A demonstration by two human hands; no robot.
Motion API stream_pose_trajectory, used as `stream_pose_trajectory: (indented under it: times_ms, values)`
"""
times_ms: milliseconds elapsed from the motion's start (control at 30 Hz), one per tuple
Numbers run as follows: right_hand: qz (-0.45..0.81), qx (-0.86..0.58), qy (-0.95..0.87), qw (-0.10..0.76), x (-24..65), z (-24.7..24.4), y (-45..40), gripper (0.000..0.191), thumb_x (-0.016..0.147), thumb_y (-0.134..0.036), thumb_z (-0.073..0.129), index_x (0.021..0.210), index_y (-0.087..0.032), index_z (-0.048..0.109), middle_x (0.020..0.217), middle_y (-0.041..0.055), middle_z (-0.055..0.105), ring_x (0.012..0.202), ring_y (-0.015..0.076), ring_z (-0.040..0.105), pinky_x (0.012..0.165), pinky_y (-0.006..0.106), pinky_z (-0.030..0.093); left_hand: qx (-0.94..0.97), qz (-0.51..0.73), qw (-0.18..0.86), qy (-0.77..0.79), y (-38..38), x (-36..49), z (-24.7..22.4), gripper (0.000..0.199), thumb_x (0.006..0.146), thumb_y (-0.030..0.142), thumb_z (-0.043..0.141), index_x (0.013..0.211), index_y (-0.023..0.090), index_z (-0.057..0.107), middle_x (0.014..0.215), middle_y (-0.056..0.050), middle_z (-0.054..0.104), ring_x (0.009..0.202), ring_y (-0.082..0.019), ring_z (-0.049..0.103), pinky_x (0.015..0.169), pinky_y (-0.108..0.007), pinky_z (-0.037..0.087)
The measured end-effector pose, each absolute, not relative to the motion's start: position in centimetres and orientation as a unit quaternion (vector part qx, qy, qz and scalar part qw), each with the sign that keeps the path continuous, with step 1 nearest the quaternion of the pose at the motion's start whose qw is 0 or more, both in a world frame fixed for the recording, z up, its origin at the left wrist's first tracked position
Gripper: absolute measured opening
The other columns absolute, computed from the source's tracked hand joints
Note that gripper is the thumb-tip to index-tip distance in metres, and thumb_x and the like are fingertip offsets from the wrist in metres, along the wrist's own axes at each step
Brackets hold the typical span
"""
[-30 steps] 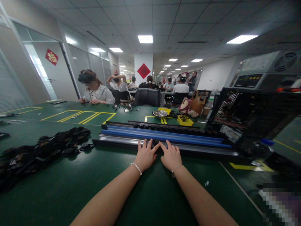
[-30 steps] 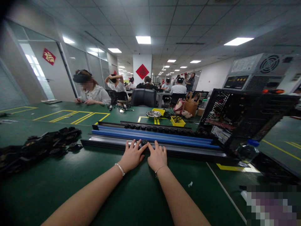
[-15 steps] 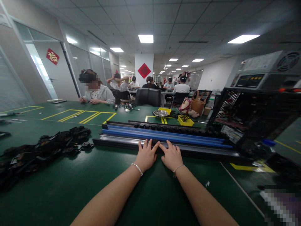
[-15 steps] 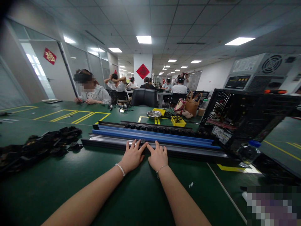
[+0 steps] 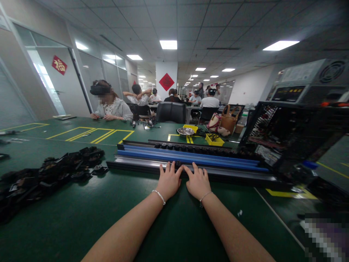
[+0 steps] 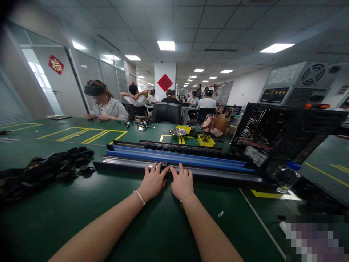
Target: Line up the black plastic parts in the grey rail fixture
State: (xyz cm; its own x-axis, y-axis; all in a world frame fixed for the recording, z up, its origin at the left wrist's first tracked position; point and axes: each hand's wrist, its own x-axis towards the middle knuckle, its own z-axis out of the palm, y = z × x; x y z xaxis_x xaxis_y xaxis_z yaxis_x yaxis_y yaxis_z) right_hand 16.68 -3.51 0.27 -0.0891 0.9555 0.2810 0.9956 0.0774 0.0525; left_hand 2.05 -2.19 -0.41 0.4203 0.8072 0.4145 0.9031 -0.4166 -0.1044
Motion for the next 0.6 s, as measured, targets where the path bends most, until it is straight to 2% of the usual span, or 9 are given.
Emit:
stream_pose_trajectory:
  times_ms: [600]
  values:
    - [-0.102, -0.669, -0.730, 0.094, 16.93, 0.47, -3.57, 0.057, 0.075, -0.026, 0.051, 0.131, -0.035, 0.043, 0.146, 0.0102, 0.030, 0.116, 0.0272, 0.044, 0.102, 0.044, 0.017, -0.813, -0.138, 0.142, -0.547, -2.31, 1.93, -0.10, 0.058, 0.083, 0.042, 0.049, 0.137, 0.027, 0.035, 0.141, -0.018, 0.038, 0.130, -0.034, 0.031, 0.103, -0.061, 0.018]
